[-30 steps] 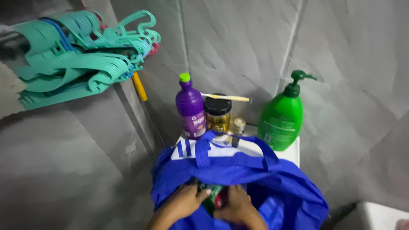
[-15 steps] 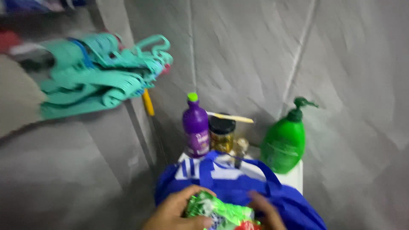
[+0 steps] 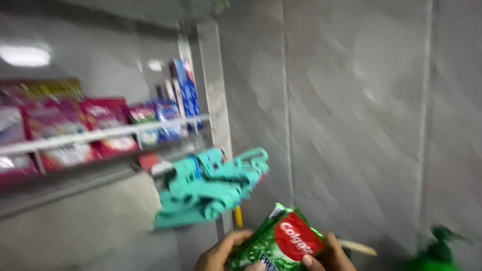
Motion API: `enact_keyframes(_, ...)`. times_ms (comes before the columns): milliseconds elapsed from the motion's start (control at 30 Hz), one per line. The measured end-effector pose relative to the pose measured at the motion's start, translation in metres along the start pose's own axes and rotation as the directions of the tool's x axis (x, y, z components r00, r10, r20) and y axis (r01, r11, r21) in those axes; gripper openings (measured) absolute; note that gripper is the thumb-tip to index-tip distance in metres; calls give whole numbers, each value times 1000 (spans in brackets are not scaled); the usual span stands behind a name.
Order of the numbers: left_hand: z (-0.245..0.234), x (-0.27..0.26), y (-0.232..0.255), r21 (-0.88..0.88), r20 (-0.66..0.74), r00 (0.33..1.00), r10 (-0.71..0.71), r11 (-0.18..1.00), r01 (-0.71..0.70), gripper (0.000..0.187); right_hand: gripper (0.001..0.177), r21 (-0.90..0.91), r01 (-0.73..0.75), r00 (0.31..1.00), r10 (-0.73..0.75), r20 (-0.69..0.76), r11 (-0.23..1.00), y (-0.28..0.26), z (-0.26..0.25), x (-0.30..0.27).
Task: Organizing various toiletries from a blue bag onto a bathroom shelf.
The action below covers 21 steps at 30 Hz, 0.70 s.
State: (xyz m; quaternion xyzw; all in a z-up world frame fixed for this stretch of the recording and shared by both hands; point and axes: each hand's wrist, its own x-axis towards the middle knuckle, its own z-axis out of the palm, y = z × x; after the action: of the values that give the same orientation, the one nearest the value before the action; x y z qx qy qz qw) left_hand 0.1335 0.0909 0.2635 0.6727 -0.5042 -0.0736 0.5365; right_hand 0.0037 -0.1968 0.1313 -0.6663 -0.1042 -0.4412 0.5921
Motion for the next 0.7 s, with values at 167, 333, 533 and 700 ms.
enact_keyframes(167, -40, 20, 120, 537, -152, 965, 216, 838, -103, 83, 65, -236, 78, 904, 31, 426, 969, -39, 25, 149)
enact_keyframes(333, -74, 54, 201, 421, -11, 979, 202, 889, -179, 97, 77, -426, -88, 942, 214, 258, 900, -129, 83, 219)
enact_keyframes(533, -159, 160, 250, 762, -370, 856, 362, 645, 56, 66, 75, -318, 242, 968, -205, 147, 917, -259, 151, 267)
enact_keyframes(700, -218, 236, 243, 882, -338, 704, 625, 470, 6, 53, 78, -538, 207, 973, -113, 203, 817, -259, 150, 260)
